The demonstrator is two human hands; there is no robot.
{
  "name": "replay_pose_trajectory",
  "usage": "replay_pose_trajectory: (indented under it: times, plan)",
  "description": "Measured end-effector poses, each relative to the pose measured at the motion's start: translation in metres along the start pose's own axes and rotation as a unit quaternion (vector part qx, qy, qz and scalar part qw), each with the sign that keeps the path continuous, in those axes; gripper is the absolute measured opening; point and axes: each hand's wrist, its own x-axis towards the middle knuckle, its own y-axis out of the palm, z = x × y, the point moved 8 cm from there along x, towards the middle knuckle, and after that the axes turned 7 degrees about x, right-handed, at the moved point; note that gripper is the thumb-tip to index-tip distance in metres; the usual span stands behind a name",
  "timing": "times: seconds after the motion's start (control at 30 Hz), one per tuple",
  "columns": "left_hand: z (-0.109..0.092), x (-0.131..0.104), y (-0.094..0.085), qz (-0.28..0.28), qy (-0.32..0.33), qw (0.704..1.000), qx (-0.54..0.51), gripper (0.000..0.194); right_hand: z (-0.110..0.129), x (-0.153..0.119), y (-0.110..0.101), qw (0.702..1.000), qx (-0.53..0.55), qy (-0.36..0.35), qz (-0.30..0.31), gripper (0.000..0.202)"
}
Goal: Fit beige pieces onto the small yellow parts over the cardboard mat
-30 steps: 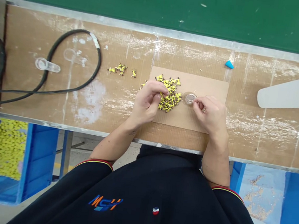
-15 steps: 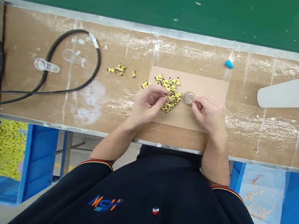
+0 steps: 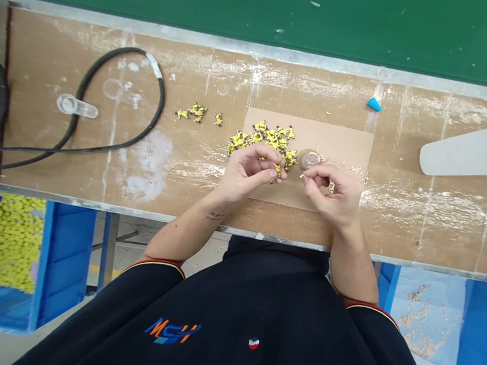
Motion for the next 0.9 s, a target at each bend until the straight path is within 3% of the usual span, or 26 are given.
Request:
replay_pose_trajectory:
  times: [0.13,0.4,0.9]
  plan:
    - [0.005,-0.001,0.003,0.007,-0.025,1.0,-0.01,0.026,0.003,-0.002,0.008,1.0,0.014,-0.002,0.008,0.023]
    - [-0.002,-0.002,0.013,0.031,-0.005,0.999,-0.034,0.013,0.004,-0.003,0.015,0.999,0.039,-0.006,0.014,0.023]
    - [-0.001,-0.003,0.012,0.01,-0.013,0.999,-0.047,0.01,0.005,-0.001,0.024,0.999,0.042,0.001,0.012,0.012]
